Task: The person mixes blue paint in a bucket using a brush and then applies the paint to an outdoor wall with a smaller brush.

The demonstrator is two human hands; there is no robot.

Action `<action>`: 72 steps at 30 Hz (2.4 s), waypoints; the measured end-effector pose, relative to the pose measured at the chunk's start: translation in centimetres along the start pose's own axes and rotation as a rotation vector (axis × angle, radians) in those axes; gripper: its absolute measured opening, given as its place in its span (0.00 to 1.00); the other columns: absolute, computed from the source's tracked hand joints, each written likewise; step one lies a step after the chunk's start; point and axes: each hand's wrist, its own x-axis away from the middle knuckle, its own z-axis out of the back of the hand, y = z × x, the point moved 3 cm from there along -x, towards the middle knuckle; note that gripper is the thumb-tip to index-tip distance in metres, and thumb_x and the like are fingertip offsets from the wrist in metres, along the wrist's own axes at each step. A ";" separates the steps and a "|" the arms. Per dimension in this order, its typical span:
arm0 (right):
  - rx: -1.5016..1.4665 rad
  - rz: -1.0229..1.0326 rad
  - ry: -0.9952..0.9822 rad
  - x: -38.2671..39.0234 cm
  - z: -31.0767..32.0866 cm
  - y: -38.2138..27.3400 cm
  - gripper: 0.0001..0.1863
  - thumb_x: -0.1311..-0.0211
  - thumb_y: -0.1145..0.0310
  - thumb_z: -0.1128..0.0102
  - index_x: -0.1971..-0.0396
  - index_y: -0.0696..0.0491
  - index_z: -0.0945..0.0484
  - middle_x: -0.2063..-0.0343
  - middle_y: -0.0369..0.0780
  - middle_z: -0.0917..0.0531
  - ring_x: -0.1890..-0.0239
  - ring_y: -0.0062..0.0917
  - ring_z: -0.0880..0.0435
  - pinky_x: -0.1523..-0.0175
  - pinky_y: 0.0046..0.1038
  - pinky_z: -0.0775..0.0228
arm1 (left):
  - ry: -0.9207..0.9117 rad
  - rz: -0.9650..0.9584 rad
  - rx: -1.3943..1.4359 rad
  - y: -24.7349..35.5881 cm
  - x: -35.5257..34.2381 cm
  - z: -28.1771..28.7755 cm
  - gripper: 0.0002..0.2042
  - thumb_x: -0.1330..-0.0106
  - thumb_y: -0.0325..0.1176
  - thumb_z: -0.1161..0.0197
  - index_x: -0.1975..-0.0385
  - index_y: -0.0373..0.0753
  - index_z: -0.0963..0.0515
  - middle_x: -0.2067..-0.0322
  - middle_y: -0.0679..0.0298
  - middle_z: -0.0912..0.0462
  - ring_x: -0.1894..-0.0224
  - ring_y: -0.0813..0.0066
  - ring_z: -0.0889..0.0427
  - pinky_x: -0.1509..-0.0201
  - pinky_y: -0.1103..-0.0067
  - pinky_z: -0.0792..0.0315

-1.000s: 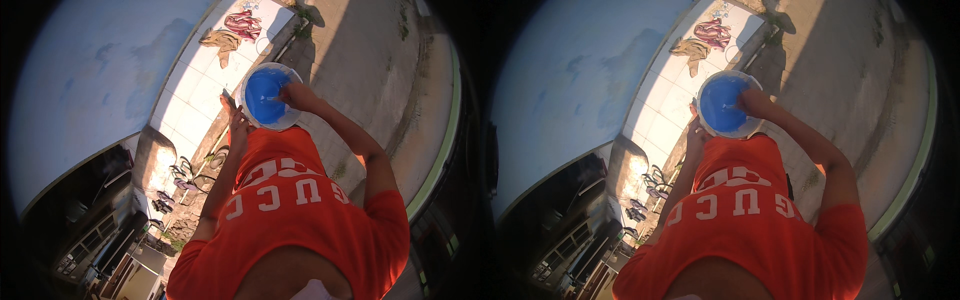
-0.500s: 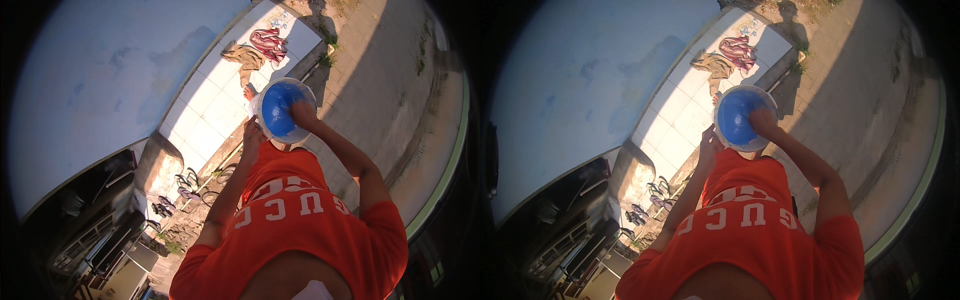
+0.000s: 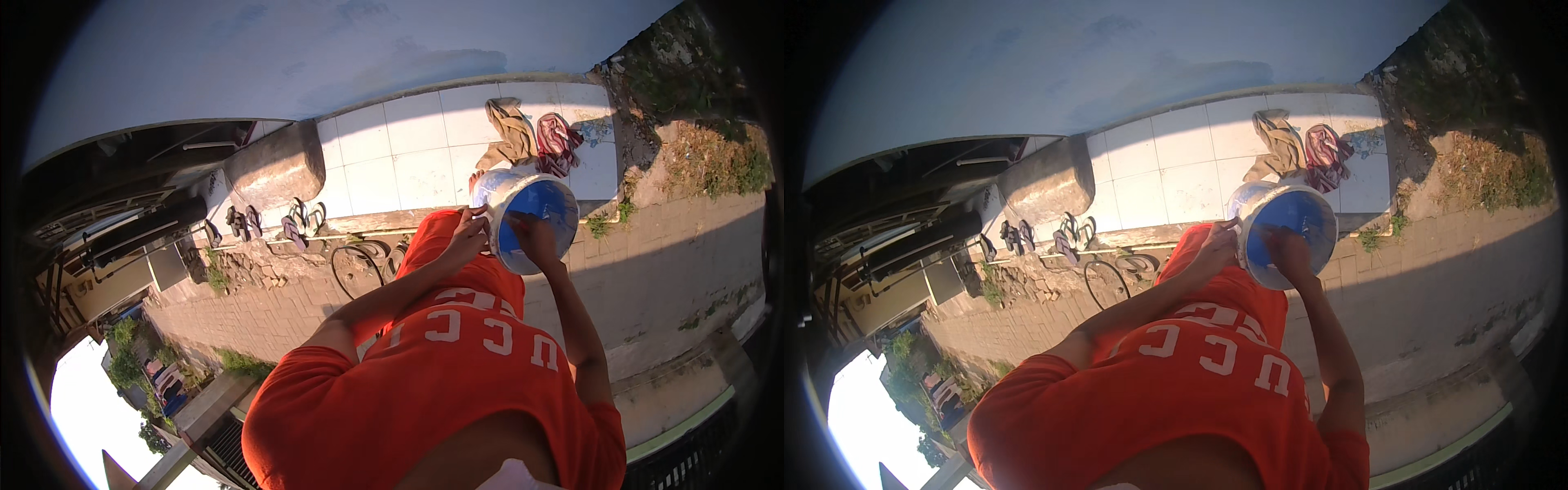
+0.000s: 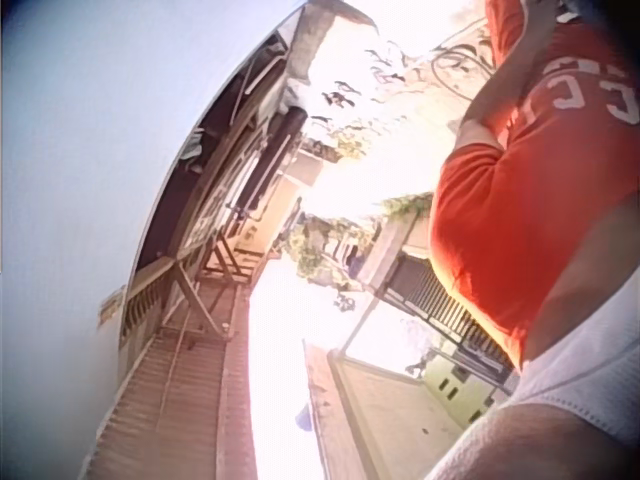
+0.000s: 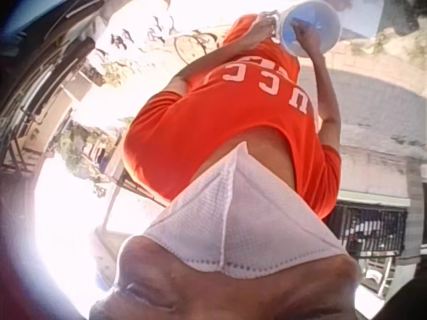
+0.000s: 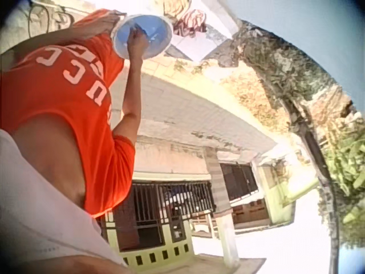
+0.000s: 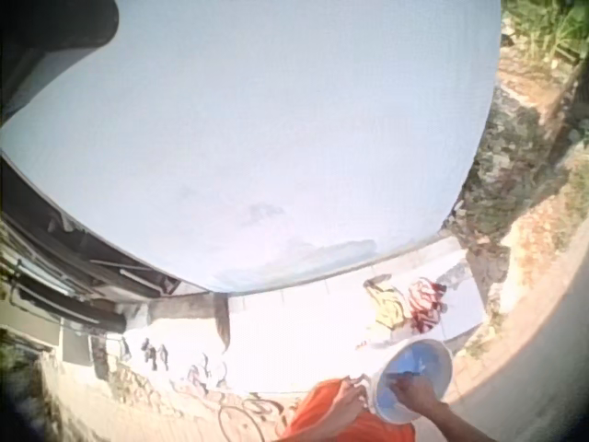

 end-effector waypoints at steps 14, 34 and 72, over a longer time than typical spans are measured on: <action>0.471 0.272 -0.046 6.3 2.8 4.3 0.13 0.43 0.61 0.38 0.63 0.54 0.17 0.73 0.50 0.17 0.68 0.45 0.17 0.62 0.38 0.27 | 0.200 -0.400 0.196 -11.3 5.9 -4.6 0.07 0.44 0.17 0.44 0.67 0.35 0.27 0.47 0.63 0.42 0.59 0.69 0.24 0.62 0.74 0.23; 0.480 0.934 -0.103 45.9 -14.7 -3.2 0.14 0.50 0.60 0.29 0.78 0.53 0.25 0.49 0.50 0.34 0.51 0.45 0.32 0.46 0.45 0.39 | 0.625 -0.595 0.624 -49.2 43.2 -2.4 0.07 0.44 0.20 0.46 0.67 0.36 0.28 0.43 0.63 0.42 0.45 0.65 0.31 0.50 0.73 0.23; -0.078 0.496 -0.198 83.2 -55.4 -16.9 0.20 0.56 0.56 0.26 0.78 0.57 0.24 0.77 0.43 0.19 0.78 0.28 0.20 0.71 0.31 0.29 | 0.814 -0.693 0.673 -79.2 87.2 27.7 0.29 0.46 0.17 0.56 0.40 0.38 0.40 0.46 0.58 0.35 0.49 0.63 0.24 0.50 0.65 0.21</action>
